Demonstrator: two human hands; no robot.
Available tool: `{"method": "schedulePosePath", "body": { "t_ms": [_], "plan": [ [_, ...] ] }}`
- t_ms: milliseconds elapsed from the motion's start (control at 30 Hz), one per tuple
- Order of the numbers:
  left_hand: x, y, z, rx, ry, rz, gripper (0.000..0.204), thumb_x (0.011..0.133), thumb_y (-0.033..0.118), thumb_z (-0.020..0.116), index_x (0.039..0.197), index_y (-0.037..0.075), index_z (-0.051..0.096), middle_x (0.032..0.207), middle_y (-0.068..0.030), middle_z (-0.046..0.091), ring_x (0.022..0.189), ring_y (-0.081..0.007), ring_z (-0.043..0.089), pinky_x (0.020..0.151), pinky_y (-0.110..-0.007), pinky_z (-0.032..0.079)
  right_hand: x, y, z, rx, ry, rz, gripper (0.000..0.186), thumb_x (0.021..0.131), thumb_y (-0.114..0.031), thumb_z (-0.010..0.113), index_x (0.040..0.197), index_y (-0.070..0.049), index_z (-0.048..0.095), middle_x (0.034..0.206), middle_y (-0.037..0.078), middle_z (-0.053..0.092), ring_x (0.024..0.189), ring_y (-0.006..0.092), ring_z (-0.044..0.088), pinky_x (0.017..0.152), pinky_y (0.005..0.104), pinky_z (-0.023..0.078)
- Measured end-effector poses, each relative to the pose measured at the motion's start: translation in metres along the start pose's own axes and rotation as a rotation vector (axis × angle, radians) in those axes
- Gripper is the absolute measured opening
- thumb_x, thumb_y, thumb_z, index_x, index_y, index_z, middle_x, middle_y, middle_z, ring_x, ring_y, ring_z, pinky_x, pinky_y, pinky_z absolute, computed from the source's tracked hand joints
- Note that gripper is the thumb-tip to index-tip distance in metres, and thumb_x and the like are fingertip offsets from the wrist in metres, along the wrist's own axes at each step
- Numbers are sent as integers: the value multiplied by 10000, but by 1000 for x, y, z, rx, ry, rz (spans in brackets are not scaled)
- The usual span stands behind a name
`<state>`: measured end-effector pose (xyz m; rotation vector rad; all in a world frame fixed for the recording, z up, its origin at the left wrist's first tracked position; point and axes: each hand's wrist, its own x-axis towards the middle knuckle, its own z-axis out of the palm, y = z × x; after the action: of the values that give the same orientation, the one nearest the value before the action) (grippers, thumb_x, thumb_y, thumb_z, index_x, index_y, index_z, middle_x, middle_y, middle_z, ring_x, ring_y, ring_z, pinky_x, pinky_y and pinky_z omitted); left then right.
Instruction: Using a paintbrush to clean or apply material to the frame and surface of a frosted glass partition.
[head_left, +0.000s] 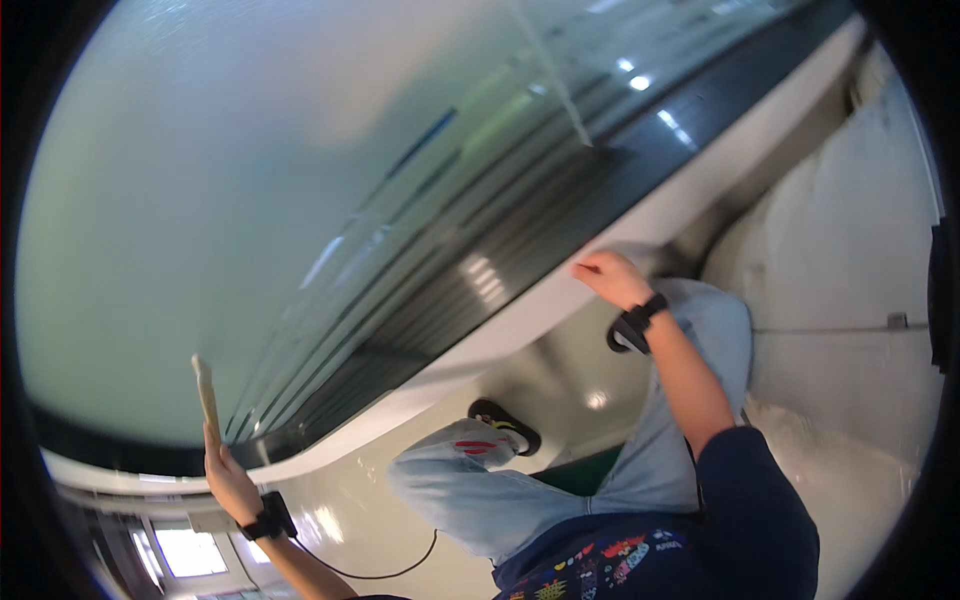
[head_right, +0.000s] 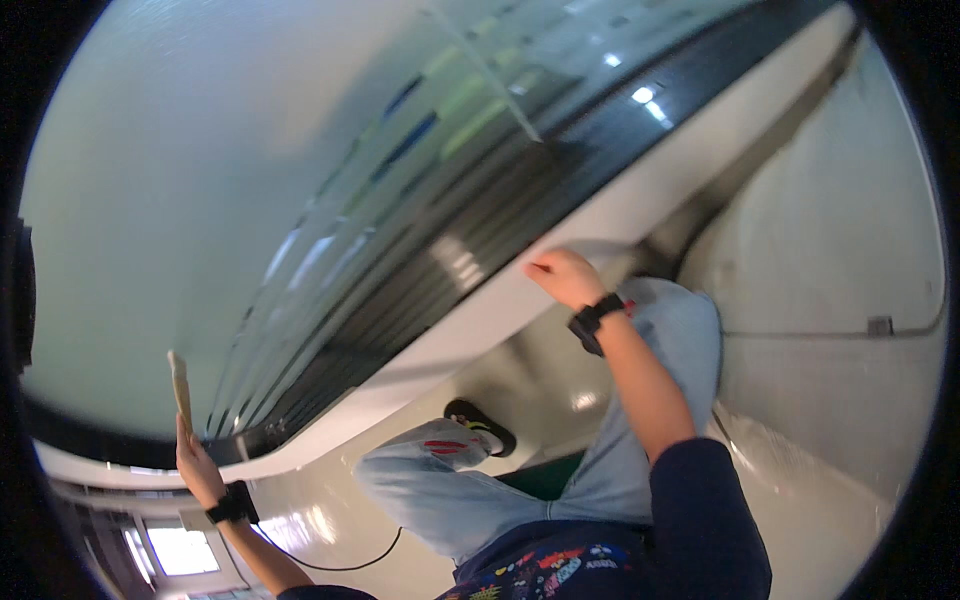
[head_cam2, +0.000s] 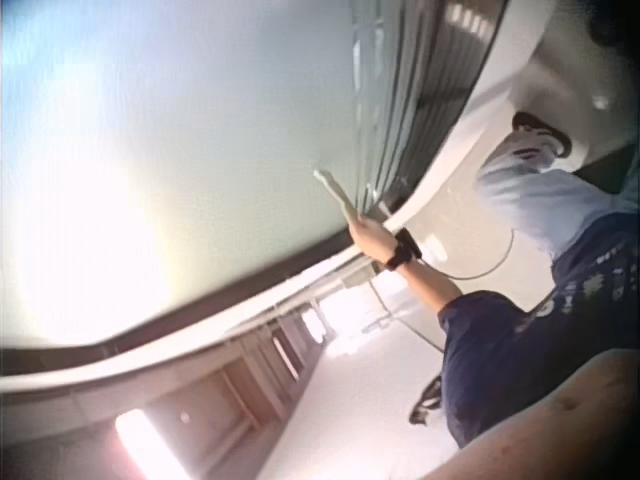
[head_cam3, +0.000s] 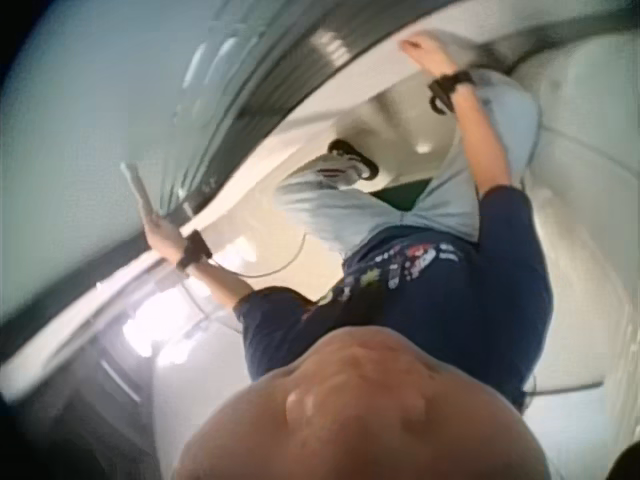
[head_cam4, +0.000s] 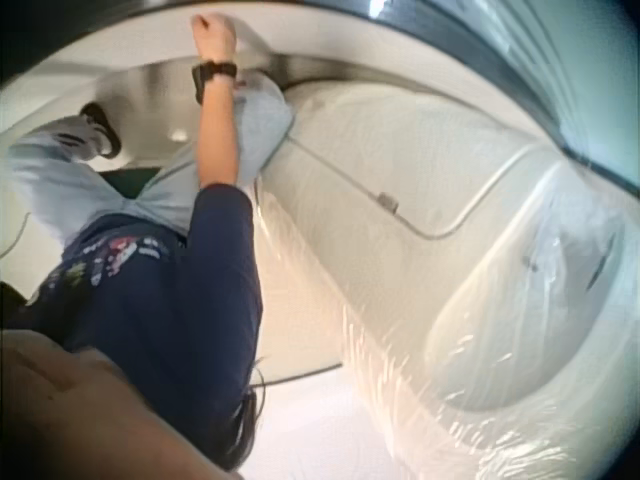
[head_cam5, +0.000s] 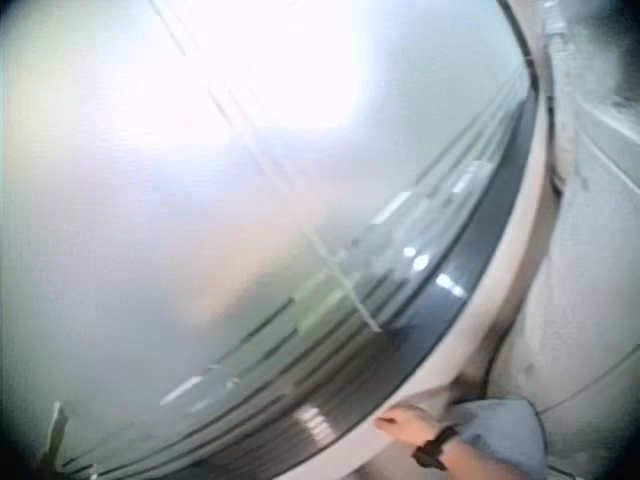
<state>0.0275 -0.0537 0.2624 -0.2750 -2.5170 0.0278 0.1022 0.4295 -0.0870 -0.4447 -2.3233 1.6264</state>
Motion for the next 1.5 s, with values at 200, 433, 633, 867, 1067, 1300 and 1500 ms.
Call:
{"method": "schedulePosePath", "body": {
  "t_ms": [200,433,633,867,1067,1300,1500],
  "plan": [
    [-38,22,39,-226,-159,-87,382,896,28,446,1276,55,462,1159,-140,574,955,-180,554,825,-298,419,-4,7,17,-65,164,4,258,828,-266,531,755,-28,598,749,159,601,739,344,568,668,407,453],
    [-147,155,112,-689,-370,-139,116,854,109,567,861,0,608,639,-16,527,579,-84,439,517,-247,377,-51,-9,84,-291,-296,-49,159,805,-195,484,823,-87,599,788,131,626,768,320,596,703,426,471],
    [-200,214,124,-1038,-879,1,241,715,144,715,915,30,645,659,-157,581,521,-220,541,543,-281,446,-133,-38,157,39,-705,-559,184,772,-249,565,734,-70,586,687,125,599,671,327,573,587,384,439],
    [-225,173,124,-1162,-1061,148,309,656,185,742,923,57,654,881,-103,635,763,-281,604,678,-313,473,-189,-36,196,218,-811,-282,135,782,-201,564,849,-90,599,887,113,622,809,276,587,682,383,438],
    [-230,151,131,-1152,-827,313,77,700,71,633,768,34,625,661,-131,576,598,-292,576,528,-318,443,-205,-50,201,-150,-994,-398,146,799,-195,551,884,-83,590,914,120,613,843,272,581,705,374,437],
    [-219,141,151,-1069,-665,414,77,701,99,563,776,85,572,680,-115,585,632,-325,570,547,-397,453,-205,-77,213,-246,-903,-400,160,818,-187,536,925,-76,579,946,129,603,884,267,573,732,364,436],
    [-216,152,167,-974,-655,393,80,739,119,568,810,91,588,707,-112,603,649,-319,580,558,-403,458,-200,-76,207,-287,-717,-372,197,814,-171,503,955,-62,586,948,153,596,913,302,559,755,395,429]
  ]
}}
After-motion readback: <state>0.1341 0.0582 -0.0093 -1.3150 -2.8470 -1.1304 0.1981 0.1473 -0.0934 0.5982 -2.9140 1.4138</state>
